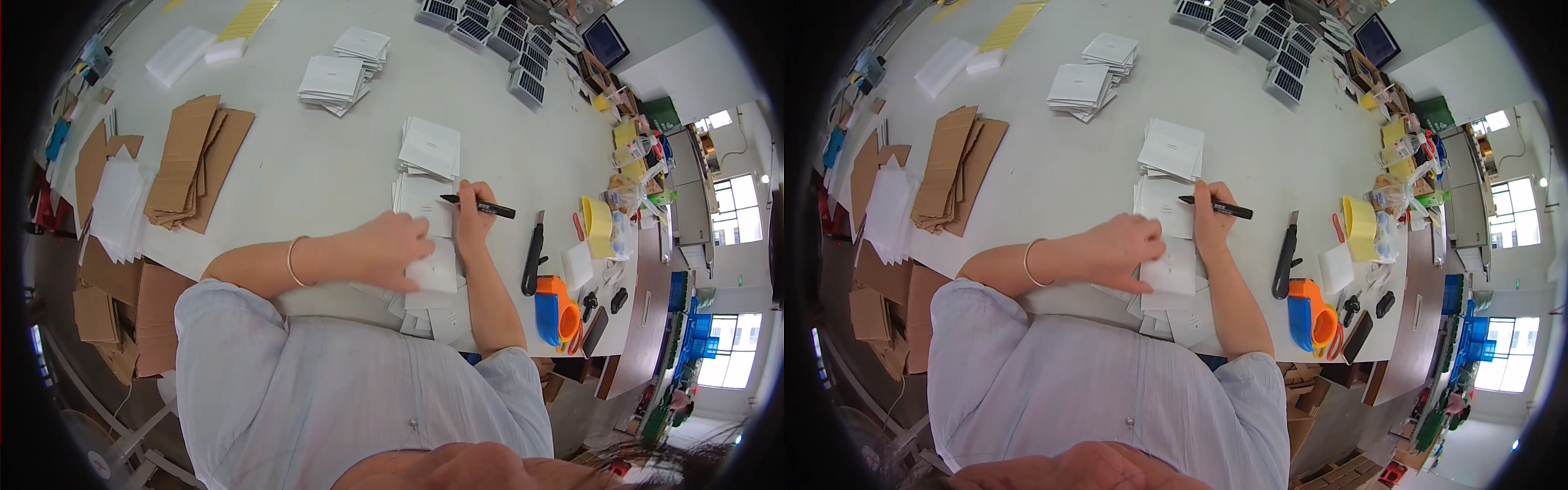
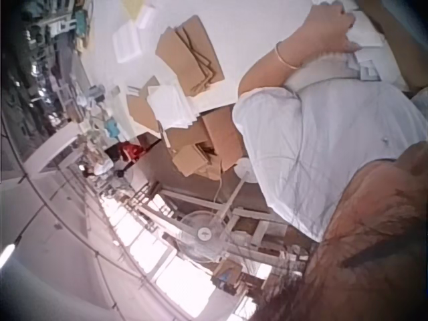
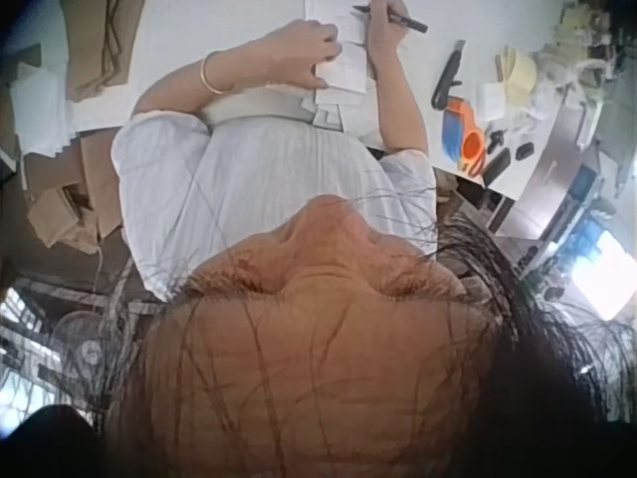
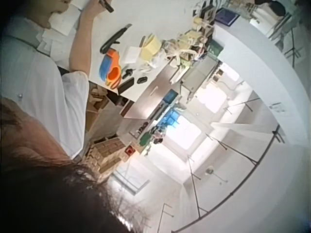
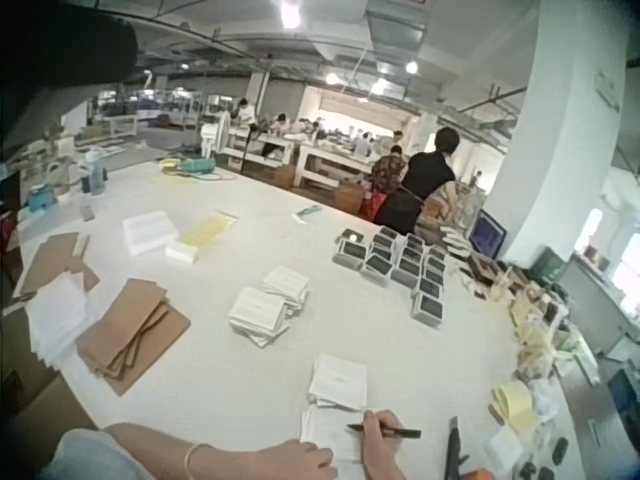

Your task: Writing labels on small white square panels using a marker and organizing them into boxes.

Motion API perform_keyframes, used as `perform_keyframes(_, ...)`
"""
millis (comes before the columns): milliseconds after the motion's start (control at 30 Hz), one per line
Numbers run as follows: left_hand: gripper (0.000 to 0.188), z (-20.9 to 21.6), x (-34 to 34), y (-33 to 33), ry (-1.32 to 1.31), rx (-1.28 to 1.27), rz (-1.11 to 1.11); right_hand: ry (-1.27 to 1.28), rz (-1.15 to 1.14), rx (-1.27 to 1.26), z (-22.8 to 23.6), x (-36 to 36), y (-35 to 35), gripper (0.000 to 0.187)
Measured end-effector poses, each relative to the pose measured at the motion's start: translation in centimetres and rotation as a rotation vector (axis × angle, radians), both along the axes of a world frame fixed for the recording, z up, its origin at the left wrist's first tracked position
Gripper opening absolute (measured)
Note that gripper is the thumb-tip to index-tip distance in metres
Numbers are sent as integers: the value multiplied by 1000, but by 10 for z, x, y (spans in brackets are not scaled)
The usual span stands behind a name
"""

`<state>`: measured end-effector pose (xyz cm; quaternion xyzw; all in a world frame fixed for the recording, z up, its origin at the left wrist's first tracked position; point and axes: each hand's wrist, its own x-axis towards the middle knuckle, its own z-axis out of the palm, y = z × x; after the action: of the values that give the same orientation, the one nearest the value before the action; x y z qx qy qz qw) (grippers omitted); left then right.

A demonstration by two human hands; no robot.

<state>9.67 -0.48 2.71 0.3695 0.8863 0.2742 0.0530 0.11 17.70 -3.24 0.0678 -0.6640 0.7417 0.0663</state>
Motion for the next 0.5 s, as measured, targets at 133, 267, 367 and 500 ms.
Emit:
perform_keyframes(133,41,3,-1,-3,-50,-37,-47,53,88,255,1,-1,-6,28)
perform_keyframes(267,36,-14,-28,-13,100,-58,210,131,115,355,-3,2,-10,26)
perform_keyframes(367,39,-29,-34,-13,228,-108,263,118,112,375,-2,3,-10,25)
perform_keyframes(500,43,-23,-35,-13,146,-172,231,155,102,427,-1,5,-11,25)
